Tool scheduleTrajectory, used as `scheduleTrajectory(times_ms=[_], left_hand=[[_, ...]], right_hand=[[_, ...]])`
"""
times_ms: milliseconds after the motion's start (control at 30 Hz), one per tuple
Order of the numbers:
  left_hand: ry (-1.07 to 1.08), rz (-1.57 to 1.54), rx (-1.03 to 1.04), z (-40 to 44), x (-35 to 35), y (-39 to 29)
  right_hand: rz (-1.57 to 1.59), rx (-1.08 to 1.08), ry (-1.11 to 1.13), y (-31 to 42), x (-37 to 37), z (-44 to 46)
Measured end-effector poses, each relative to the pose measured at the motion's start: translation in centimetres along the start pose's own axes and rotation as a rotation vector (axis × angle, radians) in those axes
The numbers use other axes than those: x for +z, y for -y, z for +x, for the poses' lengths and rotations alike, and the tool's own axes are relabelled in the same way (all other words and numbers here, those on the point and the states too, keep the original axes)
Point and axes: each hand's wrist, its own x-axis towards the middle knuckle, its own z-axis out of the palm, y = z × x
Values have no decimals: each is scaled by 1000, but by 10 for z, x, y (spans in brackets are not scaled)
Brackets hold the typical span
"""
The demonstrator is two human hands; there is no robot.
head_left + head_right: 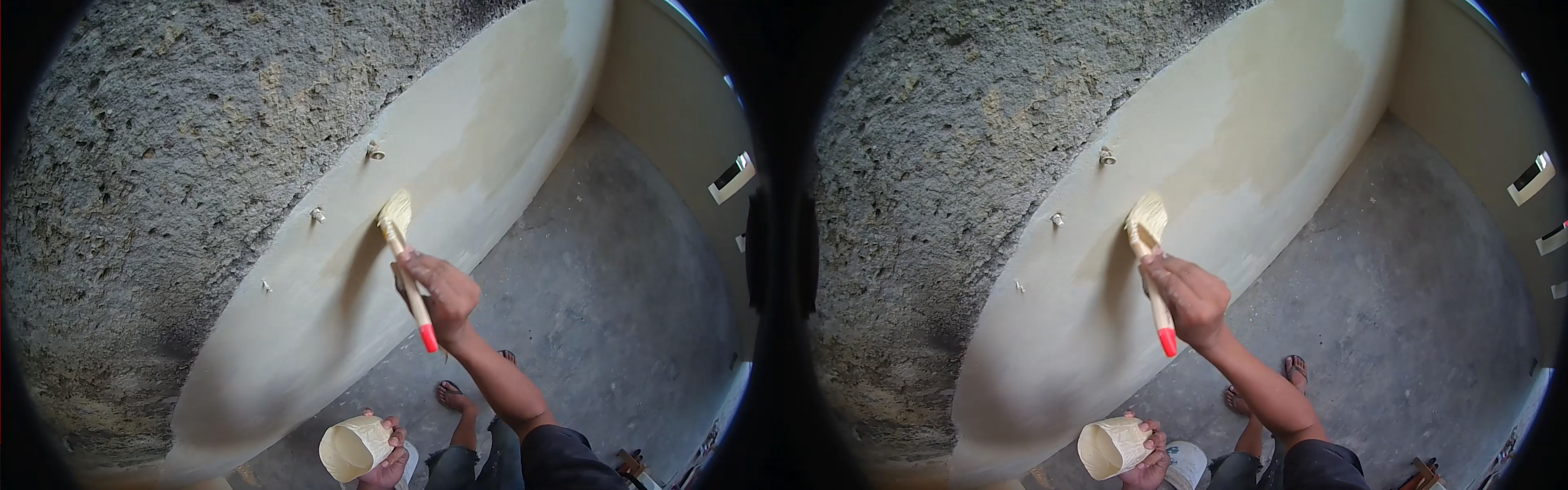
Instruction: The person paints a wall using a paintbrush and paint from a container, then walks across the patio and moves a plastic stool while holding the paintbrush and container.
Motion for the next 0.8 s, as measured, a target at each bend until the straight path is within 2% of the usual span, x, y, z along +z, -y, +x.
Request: scheduleTrajectory(times_ms=[33,67,100,133,200,267,300,333,400,433,500,533,567,600,633,733,800], left_hand=[[-1,5,-3,0,0,1],[-97,14,35,-1,-1,3],[-194,24,74,-2,0,4],[-199,30,73,0,0,3],[83,-206,-55,10,2,0],[109,-172,-45,10,5,1],[132,-136,-34,9,5,2],[135,-146,-34,8,5,3],[113,-172,-46,6,4,2],[115,-176,-46,3,-2,1],[47,-78,30,-3,-16,-3],[45,-78,31,-6,-13,-3],[-103,-43,49,-10,-8,-2],[-252,-6,63,-12,-4,-1],[-254,-2,57,-11,-4,-1],[-150,5,37,-5,-1,0],[-76,-38,8,-3,6,1]], right_hand=[[106,-52,75,29,3,-5],[236,-63,164,50,4,-12],[336,-91,224,61,1,-15],[335,-84,220,56,0,-16],[471,-38,235,32,-5,-11],[410,309,151,-3,-16,10],[391,508,11,-29,-16,14],[342,495,-144,-58,-17,20],[341,611,-368,-87,-30,44],[341,609,-364,-88,-35,51],[105,496,-509,-85,-42,60],[13,384,-412,-72,-35,58],[3,331,-260,-48,-25,48],[-105,86,-110,-27,-15,38],[-34,-16,-25,-5,-5,26],[281,-126,207,51,-4,5],[613,-34,236,43,-4,4]])
